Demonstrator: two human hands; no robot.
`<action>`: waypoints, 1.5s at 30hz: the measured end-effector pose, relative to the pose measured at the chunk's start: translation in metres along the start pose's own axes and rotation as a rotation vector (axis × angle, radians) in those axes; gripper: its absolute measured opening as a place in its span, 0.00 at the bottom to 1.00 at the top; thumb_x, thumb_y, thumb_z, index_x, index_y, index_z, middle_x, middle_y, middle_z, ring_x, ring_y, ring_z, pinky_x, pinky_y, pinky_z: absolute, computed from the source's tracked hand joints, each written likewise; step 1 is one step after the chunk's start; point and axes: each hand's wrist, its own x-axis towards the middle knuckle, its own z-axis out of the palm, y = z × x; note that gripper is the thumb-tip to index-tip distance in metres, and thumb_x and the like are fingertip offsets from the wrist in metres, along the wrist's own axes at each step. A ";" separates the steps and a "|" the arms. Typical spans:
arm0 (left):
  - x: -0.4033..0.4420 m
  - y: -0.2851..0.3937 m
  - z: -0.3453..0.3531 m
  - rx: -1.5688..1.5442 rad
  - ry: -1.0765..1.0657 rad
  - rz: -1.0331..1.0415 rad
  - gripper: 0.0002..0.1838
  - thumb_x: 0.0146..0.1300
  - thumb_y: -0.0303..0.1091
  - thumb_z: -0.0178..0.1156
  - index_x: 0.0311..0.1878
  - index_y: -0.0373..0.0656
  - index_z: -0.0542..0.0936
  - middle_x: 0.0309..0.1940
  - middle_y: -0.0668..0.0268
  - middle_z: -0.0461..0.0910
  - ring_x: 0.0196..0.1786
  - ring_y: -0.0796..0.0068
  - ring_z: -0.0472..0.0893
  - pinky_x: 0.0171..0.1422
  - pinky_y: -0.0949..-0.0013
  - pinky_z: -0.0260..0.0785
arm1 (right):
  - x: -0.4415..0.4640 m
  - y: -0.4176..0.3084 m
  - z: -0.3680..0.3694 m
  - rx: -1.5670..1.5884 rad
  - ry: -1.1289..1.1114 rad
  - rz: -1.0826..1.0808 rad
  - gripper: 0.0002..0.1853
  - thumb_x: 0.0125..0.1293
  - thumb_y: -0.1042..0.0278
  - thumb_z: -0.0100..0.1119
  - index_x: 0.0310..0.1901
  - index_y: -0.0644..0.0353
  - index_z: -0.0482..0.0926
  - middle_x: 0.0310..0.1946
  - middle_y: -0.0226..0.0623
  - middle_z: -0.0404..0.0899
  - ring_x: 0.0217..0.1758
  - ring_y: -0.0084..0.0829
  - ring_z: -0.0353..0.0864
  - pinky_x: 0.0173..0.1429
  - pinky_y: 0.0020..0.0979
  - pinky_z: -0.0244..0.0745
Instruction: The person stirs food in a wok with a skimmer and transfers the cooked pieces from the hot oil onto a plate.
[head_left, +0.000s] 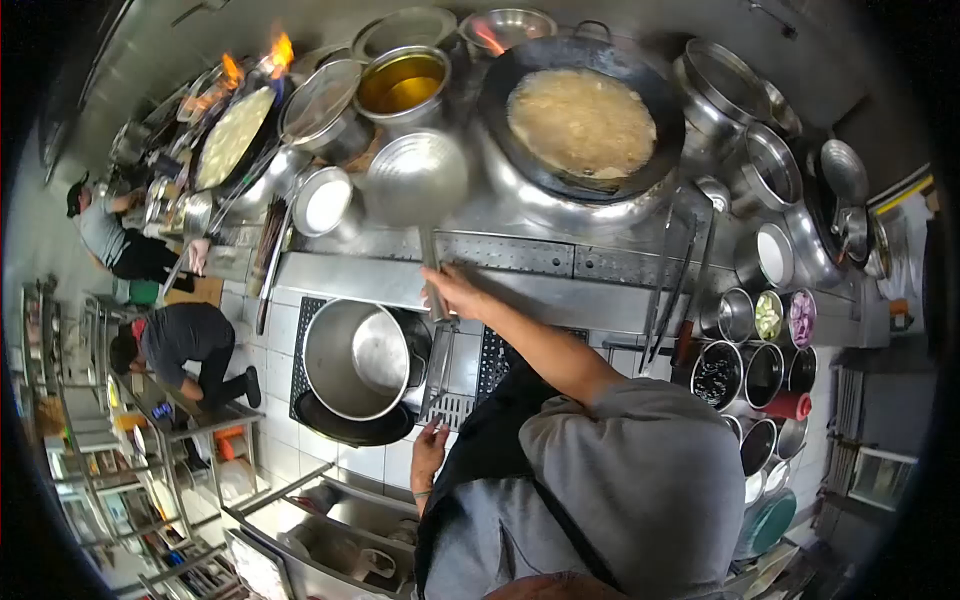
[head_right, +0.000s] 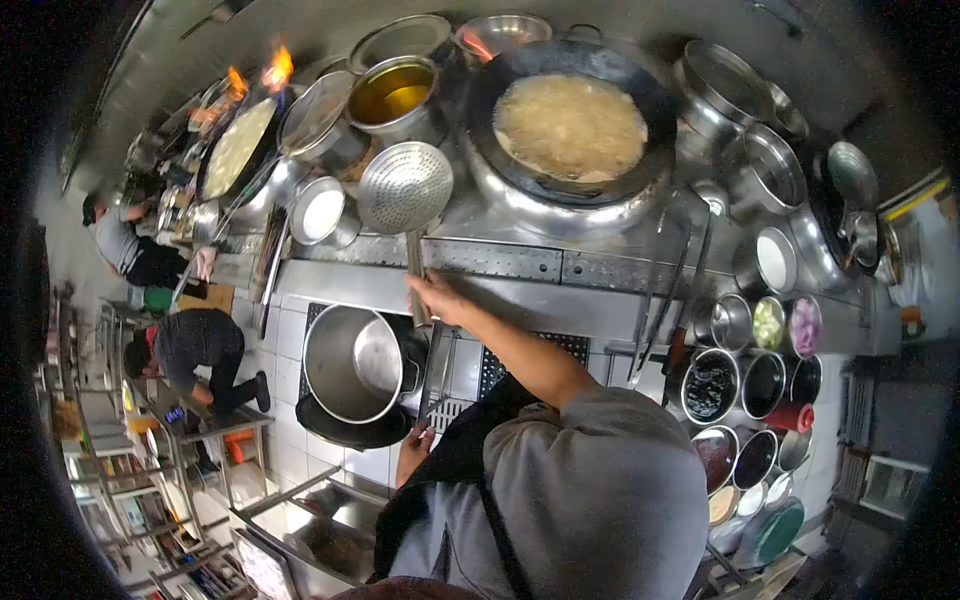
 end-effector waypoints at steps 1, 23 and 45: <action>-0.006 0.003 -0.010 0.024 -0.024 -0.026 0.28 0.70 0.42 0.61 0.65 0.33 0.72 0.50 0.52 0.83 0.54 0.71 0.79 0.57 0.71 0.70 | -0.014 0.005 0.014 -0.142 -0.019 -0.037 0.36 0.70 0.37 0.51 0.68 0.54 0.61 0.42 0.40 0.76 0.36 0.29 0.78 0.37 0.37 0.79; 0.138 0.181 -0.148 0.190 -0.330 0.427 0.14 0.68 0.38 0.60 0.44 0.34 0.84 0.31 0.62 0.86 0.35 0.75 0.83 0.44 0.69 0.73 | -0.143 -0.027 -0.068 -0.496 0.458 -0.210 0.20 0.74 0.65 0.55 0.63 0.63 0.72 0.39 0.32 0.80 0.39 0.23 0.81 0.39 0.23 0.76; 0.225 0.355 -0.201 0.514 0.434 0.984 0.07 0.58 0.27 0.62 0.34 0.33 0.76 0.21 0.53 0.77 0.20 0.63 0.78 0.29 0.59 0.71 | -0.105 -0.147 0.092 -0.644 0.029 -0.521 0.19 0.76 0.69 0.50 0.63 0.67 0.72 0.45 0.43 0.84 0.45 0.26 0.84 0.48 0.27 0.80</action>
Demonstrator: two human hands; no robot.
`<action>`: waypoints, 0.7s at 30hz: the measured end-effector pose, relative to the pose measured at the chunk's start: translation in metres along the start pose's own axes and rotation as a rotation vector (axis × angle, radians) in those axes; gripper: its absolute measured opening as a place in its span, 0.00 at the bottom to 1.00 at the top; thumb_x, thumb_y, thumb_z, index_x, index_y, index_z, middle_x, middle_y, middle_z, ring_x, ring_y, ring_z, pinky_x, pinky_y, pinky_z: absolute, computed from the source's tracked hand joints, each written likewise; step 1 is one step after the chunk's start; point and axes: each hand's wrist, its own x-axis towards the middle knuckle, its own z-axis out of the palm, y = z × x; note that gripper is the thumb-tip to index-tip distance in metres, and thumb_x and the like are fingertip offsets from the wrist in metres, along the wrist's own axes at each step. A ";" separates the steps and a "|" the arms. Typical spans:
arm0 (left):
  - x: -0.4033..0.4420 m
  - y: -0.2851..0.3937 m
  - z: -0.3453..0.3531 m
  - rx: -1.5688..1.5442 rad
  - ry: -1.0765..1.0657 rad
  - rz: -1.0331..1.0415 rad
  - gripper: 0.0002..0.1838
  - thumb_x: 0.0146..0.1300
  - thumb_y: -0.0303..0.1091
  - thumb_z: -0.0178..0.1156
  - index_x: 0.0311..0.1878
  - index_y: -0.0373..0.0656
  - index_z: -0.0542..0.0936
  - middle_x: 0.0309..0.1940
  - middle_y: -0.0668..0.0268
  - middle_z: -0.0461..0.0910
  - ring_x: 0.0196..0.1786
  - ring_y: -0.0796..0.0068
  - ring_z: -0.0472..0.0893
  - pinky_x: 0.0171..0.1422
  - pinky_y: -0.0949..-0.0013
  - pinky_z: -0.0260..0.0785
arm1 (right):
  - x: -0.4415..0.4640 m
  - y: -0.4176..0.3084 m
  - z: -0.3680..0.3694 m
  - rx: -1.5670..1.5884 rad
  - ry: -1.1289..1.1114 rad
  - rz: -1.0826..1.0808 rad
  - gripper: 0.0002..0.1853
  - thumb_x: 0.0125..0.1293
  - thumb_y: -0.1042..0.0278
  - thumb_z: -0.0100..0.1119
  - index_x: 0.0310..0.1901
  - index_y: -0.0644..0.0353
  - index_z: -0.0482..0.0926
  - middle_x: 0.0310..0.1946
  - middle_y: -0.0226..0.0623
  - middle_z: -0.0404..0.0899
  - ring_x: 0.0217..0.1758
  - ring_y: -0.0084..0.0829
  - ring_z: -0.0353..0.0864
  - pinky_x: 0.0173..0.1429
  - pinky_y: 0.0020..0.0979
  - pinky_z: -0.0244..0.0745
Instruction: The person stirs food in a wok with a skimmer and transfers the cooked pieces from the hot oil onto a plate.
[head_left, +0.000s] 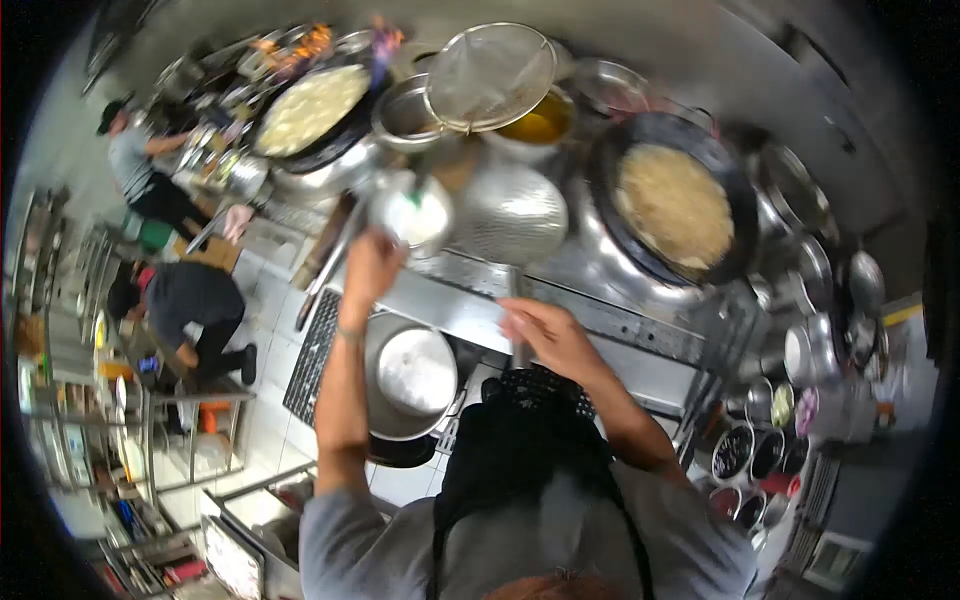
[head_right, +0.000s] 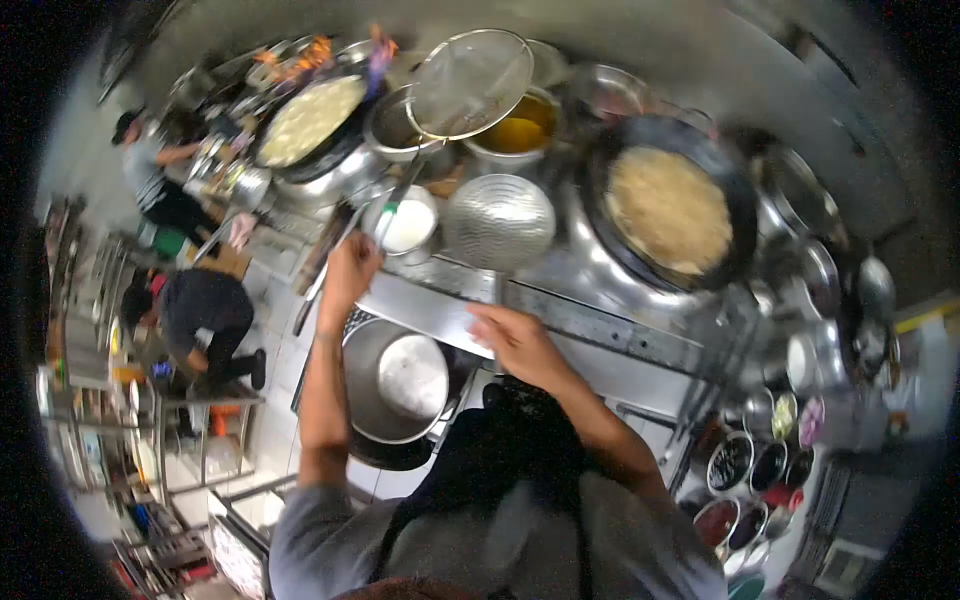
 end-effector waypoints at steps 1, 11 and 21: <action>-0.017 0.061 0.005 -0.252 -0.111 -0.209 0.05 0.59 0.25 0.61 0.36 0.34 0.76 0.22 0.59 0.77 0.21 0.70 0.77 0.27 0.65 0.70 | 0.007 -0.004 0.004 0.099 0.041 0.005 0.22 0.77 0.65 0.48 0.67 0.68 0.68 0.48 0.43 0.83 0.47 0.25 0.82 0.49 0.27 0.79; -0.082 0.292 0.066 -0.734 -0.489 0.091 0.21 0.58 0.26 0.68 0.55 0.33 0.77 0.46 0.58 0.78 0.53 0.70 0.77 0.59 0.66 0.70 | -0.092 -0.018 -0.125 0.511 0.580 -0.014 0.13 0.75 0.61 0.52 0.54 0.58 0.74 0.37 0.33 0.79 0.36 0.20 0.78 0.37 0.26 0.77; -0.091 0.453 -0.146 0.249 -0.195 0.773 0.09 0.59 0.26 0.63 0.38 0.33 0.74 0.34 0.51 0.77 0.36 0.62 0.79 0.34 0.64 0.74 | -0.213 0.016 -0.345 -0.208 0.838 0.345 0.17 0.76 0.70 0.45 0.64 0.53 0.65 0.25 0.26 0.68 0.14 0.16 0.61 0.13 0.24 0.55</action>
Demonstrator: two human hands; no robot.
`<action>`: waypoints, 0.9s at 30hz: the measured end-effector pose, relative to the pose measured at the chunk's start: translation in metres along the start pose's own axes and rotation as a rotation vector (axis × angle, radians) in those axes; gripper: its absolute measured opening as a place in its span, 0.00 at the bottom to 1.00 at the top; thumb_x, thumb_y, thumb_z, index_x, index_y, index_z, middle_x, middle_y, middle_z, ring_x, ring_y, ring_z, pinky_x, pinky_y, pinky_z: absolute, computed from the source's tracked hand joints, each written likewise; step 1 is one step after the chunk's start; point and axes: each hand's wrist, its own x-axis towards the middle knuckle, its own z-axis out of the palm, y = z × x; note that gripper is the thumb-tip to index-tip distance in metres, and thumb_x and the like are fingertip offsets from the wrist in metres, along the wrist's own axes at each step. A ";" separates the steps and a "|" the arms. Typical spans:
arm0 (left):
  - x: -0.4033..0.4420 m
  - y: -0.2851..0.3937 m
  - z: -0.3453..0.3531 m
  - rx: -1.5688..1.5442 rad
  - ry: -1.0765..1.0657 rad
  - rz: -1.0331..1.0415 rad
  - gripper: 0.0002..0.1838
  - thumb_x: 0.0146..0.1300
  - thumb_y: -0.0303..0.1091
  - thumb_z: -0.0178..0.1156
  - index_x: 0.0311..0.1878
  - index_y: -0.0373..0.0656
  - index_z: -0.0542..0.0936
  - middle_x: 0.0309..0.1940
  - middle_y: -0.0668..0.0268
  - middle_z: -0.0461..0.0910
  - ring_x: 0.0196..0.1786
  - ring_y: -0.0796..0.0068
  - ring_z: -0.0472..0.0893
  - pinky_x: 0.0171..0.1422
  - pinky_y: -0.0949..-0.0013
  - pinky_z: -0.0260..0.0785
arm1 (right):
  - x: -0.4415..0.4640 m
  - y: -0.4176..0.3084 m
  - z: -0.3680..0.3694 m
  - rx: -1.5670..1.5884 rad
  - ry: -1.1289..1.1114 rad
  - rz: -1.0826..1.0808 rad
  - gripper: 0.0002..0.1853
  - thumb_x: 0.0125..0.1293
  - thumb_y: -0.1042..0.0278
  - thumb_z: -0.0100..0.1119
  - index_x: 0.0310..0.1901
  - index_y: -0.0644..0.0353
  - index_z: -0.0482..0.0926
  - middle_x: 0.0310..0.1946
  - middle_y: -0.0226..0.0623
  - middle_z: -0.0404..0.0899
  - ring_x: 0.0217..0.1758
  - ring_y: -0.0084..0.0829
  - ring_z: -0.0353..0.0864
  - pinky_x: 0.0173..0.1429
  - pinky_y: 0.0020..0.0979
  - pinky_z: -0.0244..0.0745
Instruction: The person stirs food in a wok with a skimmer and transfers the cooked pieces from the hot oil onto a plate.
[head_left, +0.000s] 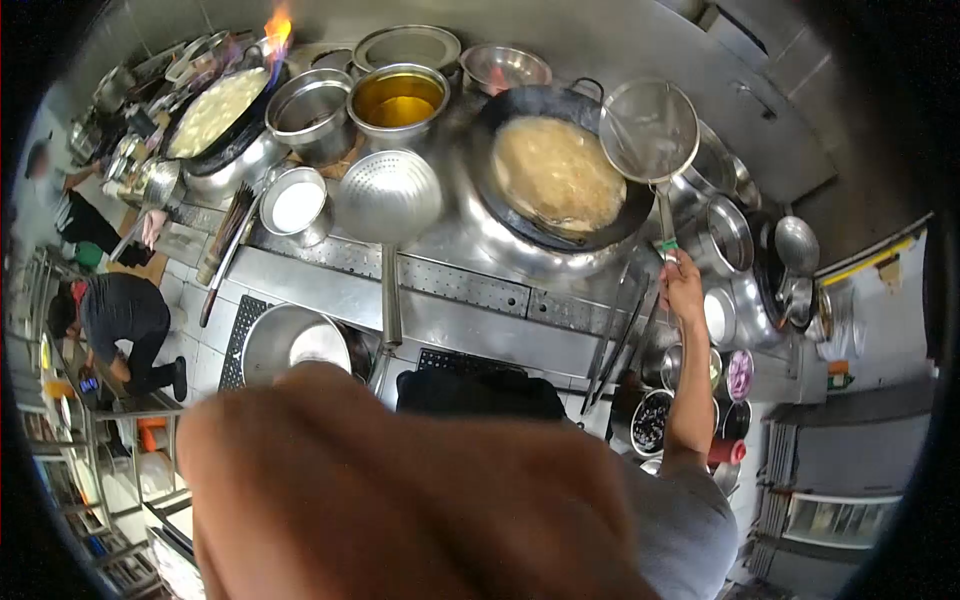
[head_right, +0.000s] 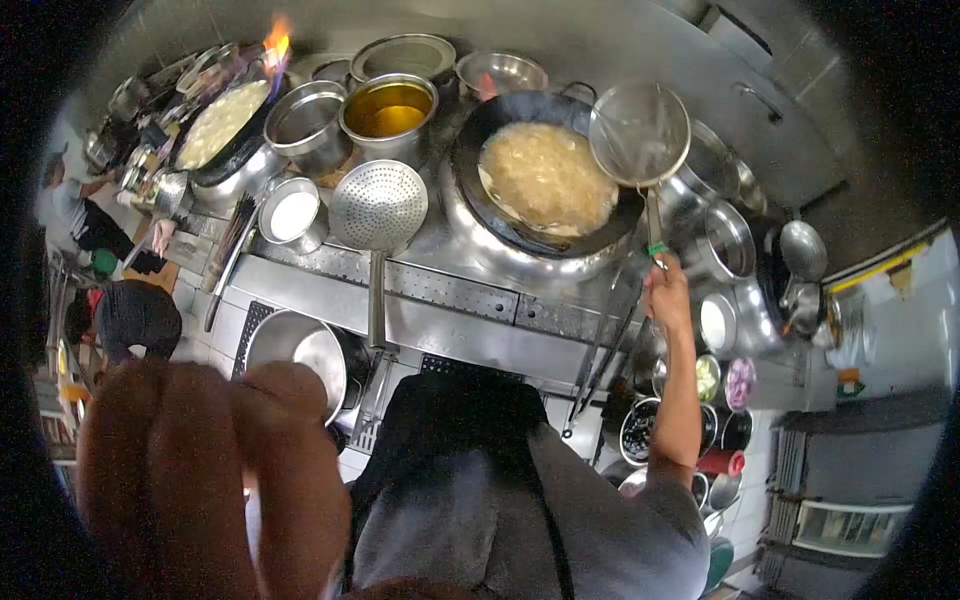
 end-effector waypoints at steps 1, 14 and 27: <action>-0.003 0.001 -0.003 0.083 -0.005 -0.034 0.10 0.59 0.26 0.63 0.39 0.33 0.73 0.35 0.50 0.77 0.36 0.61 0.79 0.35 0.63 0.73 | 0.005 0.002 -0.003 0.016 0.013 0.028 0.17 0.76 0.71 0.44 0.64 0.53 0.66 0.25 0.26 0.69 0.14 0.16 0.61 0.13 0.24 0.55; -0.041 0.000 -0.006 0.366 -0.013 -0.312 0.17 0.61 0.25 0.60 0.50 0.33 0.68 0.38 0.45 0.75 0.39 0.57 0.76 0.43 0.54 0.68 | 0.044 -0.021 -0.031 -0.125 -0.216 0.363 0.17 0.72 0.76 0.45 0.60 0.53 0.70 0.22 0.28 0.68 0.13 0.19 0.58 0.14 0.25 0.52; -0.052 -0.025 0.017 -0.135 0.222 -0.069 0.17 0.67 0.33 0.56 0.57 0.42 0.68 0.43 0.50 0.74 0.39 0.64 0.73 0.39 0.63 0.67 | 0.055 -0.040 -0.014 -0.008 -0.488 0.593 0.11 0.75 0.69 0.47 0.56 0.51 0.72 0.23 0.22 0.66 0.14 0.13 0.53 0.12 0.20 0.46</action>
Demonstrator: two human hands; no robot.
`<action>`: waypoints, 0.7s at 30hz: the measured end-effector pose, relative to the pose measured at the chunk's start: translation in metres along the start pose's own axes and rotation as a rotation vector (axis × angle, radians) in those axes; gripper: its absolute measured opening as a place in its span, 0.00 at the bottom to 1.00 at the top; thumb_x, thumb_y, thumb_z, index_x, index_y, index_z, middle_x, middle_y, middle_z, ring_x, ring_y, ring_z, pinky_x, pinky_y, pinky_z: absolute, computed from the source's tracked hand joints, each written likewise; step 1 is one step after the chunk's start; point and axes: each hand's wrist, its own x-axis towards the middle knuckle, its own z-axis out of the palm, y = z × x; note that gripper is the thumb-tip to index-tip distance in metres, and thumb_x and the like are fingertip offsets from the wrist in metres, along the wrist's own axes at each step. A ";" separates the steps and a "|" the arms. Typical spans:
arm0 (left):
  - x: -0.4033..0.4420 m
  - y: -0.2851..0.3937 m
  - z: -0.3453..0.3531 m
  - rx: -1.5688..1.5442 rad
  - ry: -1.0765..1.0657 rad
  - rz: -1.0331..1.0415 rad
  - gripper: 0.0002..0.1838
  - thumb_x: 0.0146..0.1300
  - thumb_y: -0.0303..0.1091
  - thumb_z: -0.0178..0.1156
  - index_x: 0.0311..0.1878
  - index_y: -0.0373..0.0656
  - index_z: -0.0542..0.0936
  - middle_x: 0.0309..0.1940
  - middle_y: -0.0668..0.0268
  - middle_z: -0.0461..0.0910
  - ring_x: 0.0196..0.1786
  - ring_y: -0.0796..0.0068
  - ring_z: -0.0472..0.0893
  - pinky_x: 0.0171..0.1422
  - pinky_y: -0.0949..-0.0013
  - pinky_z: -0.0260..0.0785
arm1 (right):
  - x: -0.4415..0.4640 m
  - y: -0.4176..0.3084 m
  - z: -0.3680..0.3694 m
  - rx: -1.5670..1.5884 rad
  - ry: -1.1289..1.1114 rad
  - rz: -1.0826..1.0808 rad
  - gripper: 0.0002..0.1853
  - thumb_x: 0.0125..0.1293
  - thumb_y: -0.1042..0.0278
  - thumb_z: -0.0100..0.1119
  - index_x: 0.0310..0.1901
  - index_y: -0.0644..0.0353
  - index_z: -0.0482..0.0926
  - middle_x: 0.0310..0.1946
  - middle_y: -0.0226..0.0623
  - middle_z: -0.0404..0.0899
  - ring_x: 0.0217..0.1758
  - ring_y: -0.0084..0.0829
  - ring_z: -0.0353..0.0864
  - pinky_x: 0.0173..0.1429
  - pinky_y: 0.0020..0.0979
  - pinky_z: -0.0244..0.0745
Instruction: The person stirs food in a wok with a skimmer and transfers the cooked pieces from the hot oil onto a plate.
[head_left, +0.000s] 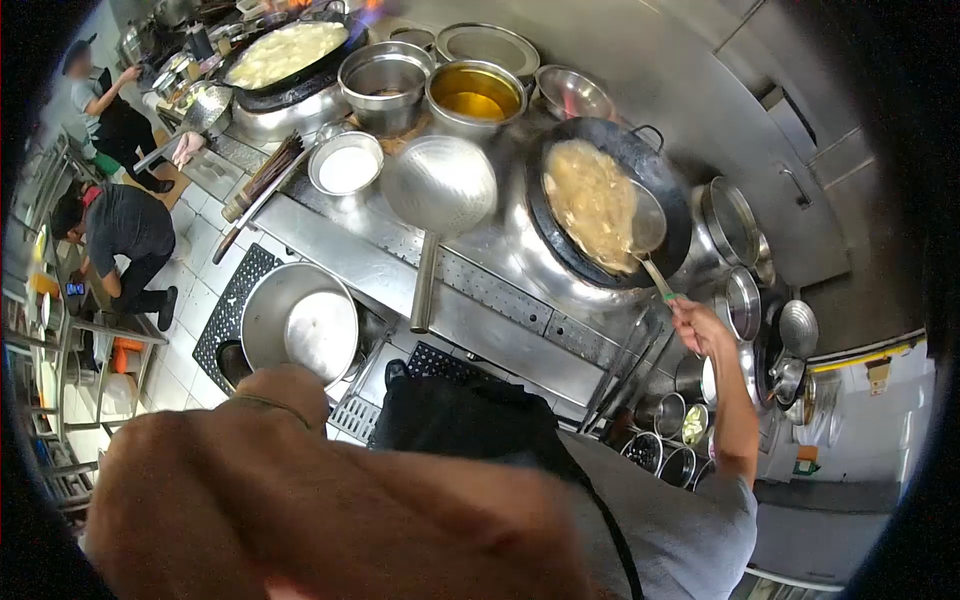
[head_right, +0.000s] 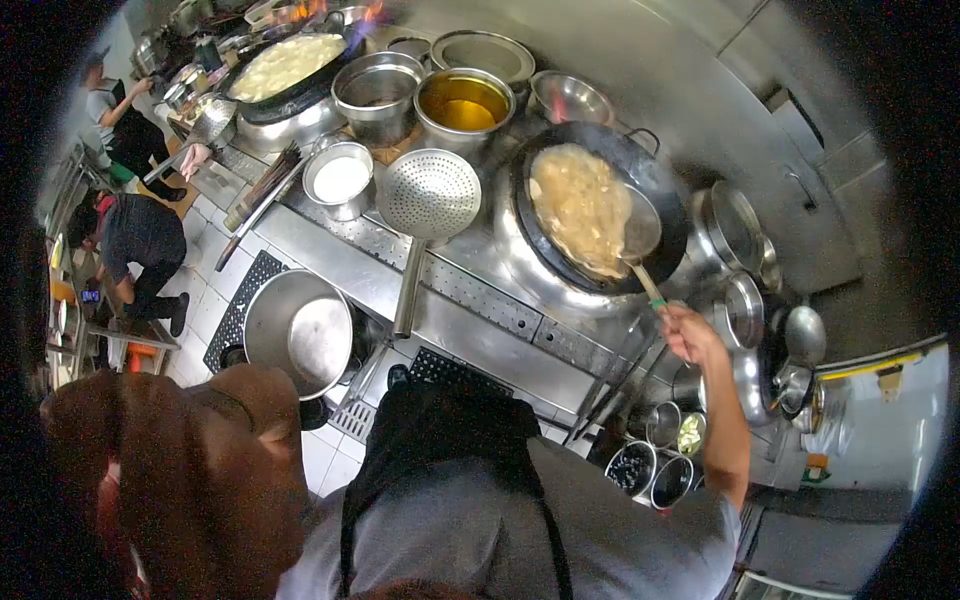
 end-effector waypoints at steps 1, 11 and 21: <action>-0.001 -0.002 0.002 -0.074 0.016 0.002 0.18 0.68 0.34 0.56 0.58 0.43 0.68 0.43 0.51 0.74 0.39 0.65 0.73 0.39 0.64 0.67 | 0.008 0.004 0.001 -0.050 -0.049 -0.047 0.14 0.76 0.68 0.48 0.60 0.51 0.71 0.23 0.23 0.67 0.14 0.13 0.53 0.12 0.20 0.46; -0.021 -0.053 0.026 -1.470 0.495 0.007 0.19 0.73 0.40 0.53 0.63 0.49 0.68 0.46 0.55 0.73 0.39 0.70 0.70 0.37 0.71 0.66 | 0.012 0.044 0.012 0.222 -0.265 -0.145 0.21 0.75 0.66 0.51 0.67 0.55 0.66 0.26 0.24 0.68 0.14 0.11 0.55 0.13 0.16 0.48; -0.054 -0.112 0.098 -2.070 0.596 -0.296 0.17 0.69 0.28 0.53 0.61 0.41 0.72 0.62 0.53 0.67 0.51 0.66 0.66 0.47 0.64 0.65 | 0.024 0.078 0.030 0.476 -0.360 -0.283 0.15 0.76 0.67 0.50 0.61 0.52 0.69 0.24 0.19 0.64 0.11 0.09 0.55 0.08 0.18 0.46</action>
